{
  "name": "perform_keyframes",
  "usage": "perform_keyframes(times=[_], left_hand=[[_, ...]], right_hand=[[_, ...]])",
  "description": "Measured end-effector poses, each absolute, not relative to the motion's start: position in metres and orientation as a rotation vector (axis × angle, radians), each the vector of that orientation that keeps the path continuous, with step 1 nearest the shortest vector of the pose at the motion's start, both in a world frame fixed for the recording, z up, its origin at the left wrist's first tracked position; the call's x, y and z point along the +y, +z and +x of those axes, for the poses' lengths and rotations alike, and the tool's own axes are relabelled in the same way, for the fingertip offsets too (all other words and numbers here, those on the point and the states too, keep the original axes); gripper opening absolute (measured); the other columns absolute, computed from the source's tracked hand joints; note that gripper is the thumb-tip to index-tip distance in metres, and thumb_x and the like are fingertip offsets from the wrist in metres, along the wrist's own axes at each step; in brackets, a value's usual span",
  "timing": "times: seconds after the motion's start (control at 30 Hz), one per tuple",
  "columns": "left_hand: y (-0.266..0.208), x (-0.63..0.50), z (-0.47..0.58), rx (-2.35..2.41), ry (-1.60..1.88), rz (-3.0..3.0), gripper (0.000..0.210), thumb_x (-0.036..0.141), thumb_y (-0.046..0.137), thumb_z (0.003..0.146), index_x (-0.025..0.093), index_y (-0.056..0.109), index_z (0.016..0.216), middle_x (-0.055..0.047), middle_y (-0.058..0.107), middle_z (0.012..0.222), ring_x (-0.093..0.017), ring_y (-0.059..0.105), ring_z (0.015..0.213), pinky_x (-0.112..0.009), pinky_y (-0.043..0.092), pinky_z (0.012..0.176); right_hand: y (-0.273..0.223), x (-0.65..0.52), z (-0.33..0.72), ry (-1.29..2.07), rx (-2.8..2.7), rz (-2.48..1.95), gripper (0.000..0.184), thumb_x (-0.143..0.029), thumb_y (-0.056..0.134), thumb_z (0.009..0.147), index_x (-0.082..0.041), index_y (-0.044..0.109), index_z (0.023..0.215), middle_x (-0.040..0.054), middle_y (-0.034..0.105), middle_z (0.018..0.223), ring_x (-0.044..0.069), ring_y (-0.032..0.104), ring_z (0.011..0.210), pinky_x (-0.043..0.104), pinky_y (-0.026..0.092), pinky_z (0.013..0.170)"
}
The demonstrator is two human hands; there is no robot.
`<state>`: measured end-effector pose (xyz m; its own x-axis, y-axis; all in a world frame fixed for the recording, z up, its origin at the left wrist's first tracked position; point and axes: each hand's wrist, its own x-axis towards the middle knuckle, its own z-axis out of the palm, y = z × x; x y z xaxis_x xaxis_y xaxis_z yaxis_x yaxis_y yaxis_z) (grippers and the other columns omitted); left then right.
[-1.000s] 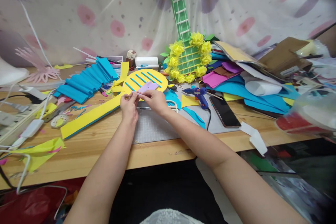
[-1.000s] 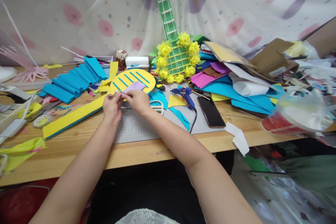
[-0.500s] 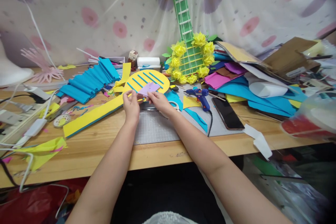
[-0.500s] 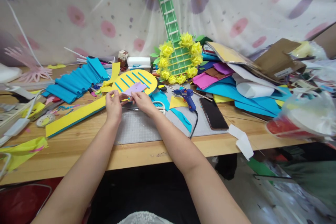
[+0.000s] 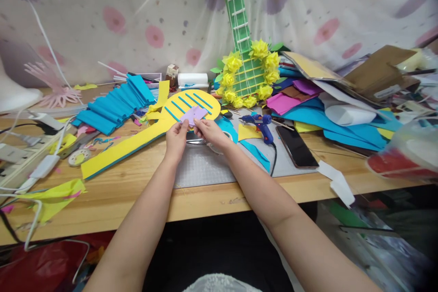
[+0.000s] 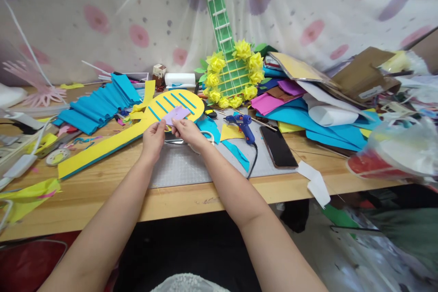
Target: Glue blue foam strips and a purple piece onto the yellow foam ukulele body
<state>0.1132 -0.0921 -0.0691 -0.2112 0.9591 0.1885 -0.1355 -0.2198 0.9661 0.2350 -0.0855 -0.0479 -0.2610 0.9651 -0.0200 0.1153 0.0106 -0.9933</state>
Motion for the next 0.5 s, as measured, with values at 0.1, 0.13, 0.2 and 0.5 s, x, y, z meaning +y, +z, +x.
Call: perform_keyframes(times=[0.1, 0.13, 0.2, 0.5], left_hand=[[-0.0682, -0.0937, 0.1145, 1.125, 1.574, 1.157, 0.027, 0.035, 0.064, 0.072, 0.016, 0.055, 0.056, 0.003, 0.049, 0.05, -0.009, 0.046, 0.052, -0.02, 0.037, 0.053], [-0.0685, -0.0936, 0.1141, 1.123, 1.574, 1.164, 0.026, 0.034, 0.064, 0.073, 0.016, 0.055, 0.057, 0.003, 0.049, 0.051, -0.009, 0.046, 0.052, -0.02, 0.038, 0.054], [-0.0695, -0.093, 0.1129, 1.108, 1.578, 1.198, 0.023, 0.032, 0.062, 0.074, 0.016, 0.058, 0.059, 0.002, 0.052, 0.053, -0.009, 0.049, 0.055, -0.02, 0.039, 0.057], [-0.0708, -0.0959, 0.1137, 0.976, 1.543, 1.107, 0.016, 0.028, 0.065, 0.072, 0.018, 0.059, 0.062, 0.004, 0.041, 0.046, -0.01, 0.045, 0.048, -0.02, 0.04, 0.053]], right_hand=[[-0.0506, -0.0866, 0.2347, 1.268, -1.612, -1.153, 0.05, -0.058, 0.04, 0.081, -0.015, 0.05, 0.057, -0.0042, 0.044, 0.047, 0.006, 0.036, 0.043, 0.02, 0.028, 0.045], [-0.0512, -0.0872, 0.2344, 1.229, -1.643, -1.153, 0.051, -0.059, 0.039, 0.08, -0.015, 0.05, 0.058, -0.0037, 0.044, 0.049, 0.006, 0.037, 0.045, 0.02, 0.028, 0.046], [-0.0522, -0.0883, 0.2341, 1.146, -1.684, -1.144, 0.051, -0.061, 0.04, 0.079, -0.016, 0.048, 0.058, -0.0033, 0.045, 0.052, 0.007, 0.037, 0.048, 0.021, 0.027, 0.048], [-0.0486, -0.091, 0.239, 1.216, -1.643, -1.074, 0.05, -0.063, 0.039, 0.079, -0.019, 0.035, 0.054, -0.0057, 0.03, 0.047, 0.007, 0.028, 0.046, 0.022, 0.023, 0.046]])
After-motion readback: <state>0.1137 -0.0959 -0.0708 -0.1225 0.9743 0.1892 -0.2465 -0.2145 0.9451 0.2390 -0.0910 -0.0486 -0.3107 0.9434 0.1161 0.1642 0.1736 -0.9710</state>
